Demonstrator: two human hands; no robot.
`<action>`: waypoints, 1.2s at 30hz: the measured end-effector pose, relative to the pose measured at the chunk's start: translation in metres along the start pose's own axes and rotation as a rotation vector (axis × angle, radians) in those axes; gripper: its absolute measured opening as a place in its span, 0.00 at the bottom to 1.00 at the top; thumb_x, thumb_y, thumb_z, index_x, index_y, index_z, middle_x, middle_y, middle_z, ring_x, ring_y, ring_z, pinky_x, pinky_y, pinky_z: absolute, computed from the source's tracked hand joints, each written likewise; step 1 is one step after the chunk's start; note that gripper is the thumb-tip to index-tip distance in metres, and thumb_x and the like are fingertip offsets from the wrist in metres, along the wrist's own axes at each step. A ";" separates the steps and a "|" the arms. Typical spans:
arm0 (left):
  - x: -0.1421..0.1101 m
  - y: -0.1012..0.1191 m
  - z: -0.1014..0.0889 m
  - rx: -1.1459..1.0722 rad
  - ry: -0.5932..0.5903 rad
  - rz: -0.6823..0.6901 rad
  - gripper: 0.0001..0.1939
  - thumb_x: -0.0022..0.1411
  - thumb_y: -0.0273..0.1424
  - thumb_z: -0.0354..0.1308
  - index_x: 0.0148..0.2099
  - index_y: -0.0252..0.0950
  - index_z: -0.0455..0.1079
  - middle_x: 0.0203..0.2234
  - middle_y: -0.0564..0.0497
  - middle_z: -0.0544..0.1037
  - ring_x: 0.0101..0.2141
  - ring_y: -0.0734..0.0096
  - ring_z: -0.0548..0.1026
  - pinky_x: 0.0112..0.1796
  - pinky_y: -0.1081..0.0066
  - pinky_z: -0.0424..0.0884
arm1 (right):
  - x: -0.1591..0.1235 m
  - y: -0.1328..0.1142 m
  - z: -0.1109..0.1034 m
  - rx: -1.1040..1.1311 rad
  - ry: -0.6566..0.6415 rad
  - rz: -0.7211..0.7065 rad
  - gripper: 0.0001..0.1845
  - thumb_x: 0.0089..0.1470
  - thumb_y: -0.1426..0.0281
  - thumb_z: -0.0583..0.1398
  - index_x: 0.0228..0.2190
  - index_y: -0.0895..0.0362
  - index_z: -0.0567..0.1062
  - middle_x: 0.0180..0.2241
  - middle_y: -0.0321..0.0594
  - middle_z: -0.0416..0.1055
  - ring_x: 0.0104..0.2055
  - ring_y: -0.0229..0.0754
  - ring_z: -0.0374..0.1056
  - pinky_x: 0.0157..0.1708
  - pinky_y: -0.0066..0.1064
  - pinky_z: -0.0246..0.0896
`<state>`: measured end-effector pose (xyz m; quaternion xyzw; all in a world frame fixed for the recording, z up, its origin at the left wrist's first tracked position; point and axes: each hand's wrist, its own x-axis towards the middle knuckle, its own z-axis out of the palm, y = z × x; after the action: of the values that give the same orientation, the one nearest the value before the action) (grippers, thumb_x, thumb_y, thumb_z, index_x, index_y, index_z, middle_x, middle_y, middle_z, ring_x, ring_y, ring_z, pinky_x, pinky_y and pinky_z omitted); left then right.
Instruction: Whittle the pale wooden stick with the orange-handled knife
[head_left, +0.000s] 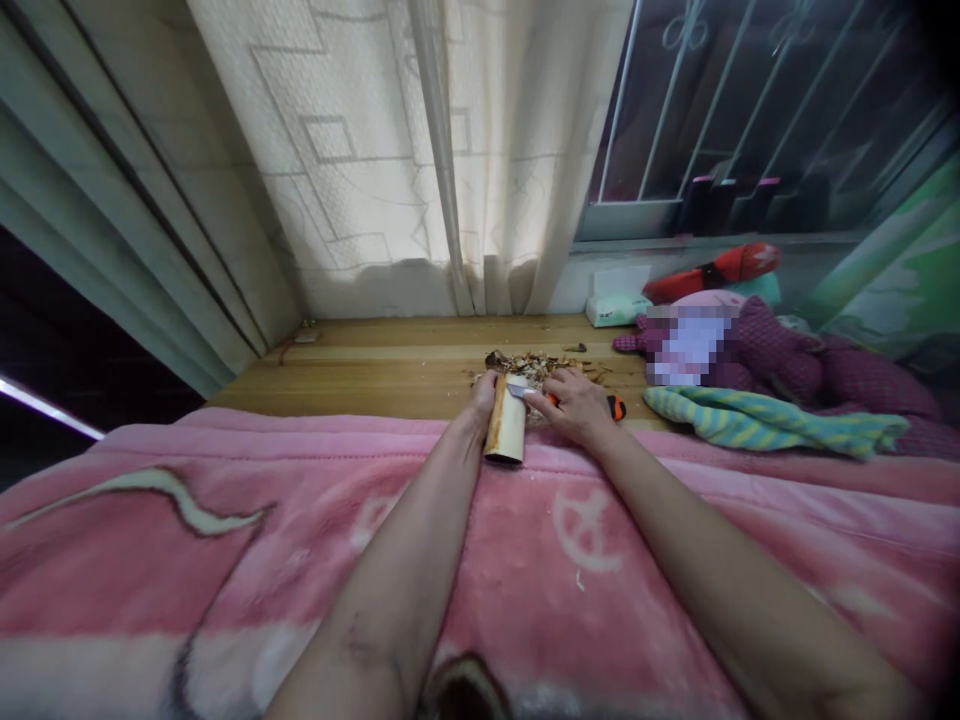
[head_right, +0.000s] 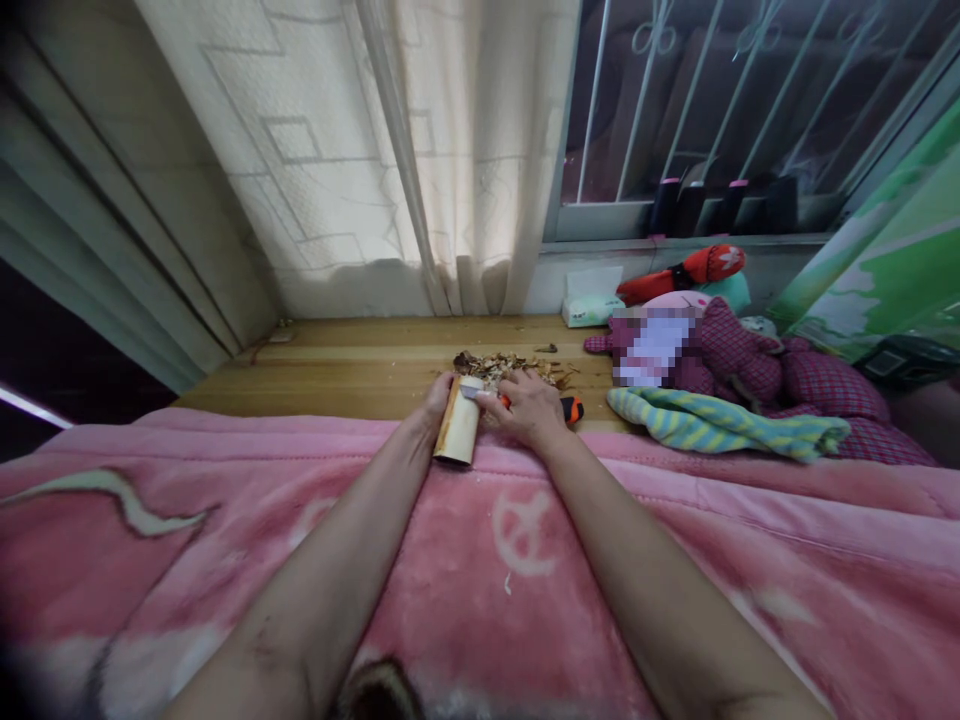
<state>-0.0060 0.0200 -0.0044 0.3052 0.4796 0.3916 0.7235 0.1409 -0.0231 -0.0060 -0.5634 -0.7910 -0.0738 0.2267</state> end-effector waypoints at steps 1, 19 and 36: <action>0.001 0.000 0.000 -0.008 0.009 0.006 0.15 0.53 0.32 0.39 0.23 0.33 0.62 0.08 0.48 0.64 0.11 0.67 0.63 0.15 0.70 0.61 | 0.000 -0.001 0.000 0.002 0.011 -0.031 0.28 0.53 0.50 0.45 0.26 0.56 0.74 0.34 0.42 0.70 0.39 0.41 0.59 0.33 0.29 0.47; 0.005 -0.003 -0.007 -0.172 0.042 0.086 0.11 0.53 0.32 0.44 0.23 0.33 0.61 0.11 0.52 0.64 0.11 0.74 0.63 0.15 0.74 0.60 | -0.001 -0.001 0.001 -0.004 -0.068 -0.228 0.27 0.56 0.53 0.44 0.27 0.56 0.73 0.26 0.40 0.71 0.31 0.38 0.63 0.43 0.34 0.48; -0.007 0.004 -0.004 -0.172 0.040 0.107 0.15 0.54 0.34 0.39 0.22 0.34 0.61 0.11 0.49 0.67 0.14 0.70 0.66 0.18 0.72 0.64 | -0.003 -0.010 -0.002 0.009 -0.282 0.015 0.31 0.53 0.47 0.41 0.31 0.55 0.72 0.29 0.41 0.73 0.30 0.40 0.66 0.25 0.27 0.44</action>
<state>-0.0122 0.0162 0.0011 0.2593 0.4417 0.4754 0.7153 0.1333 -0.0296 -0.0047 -0.5732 -0.8110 0.0113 0.1163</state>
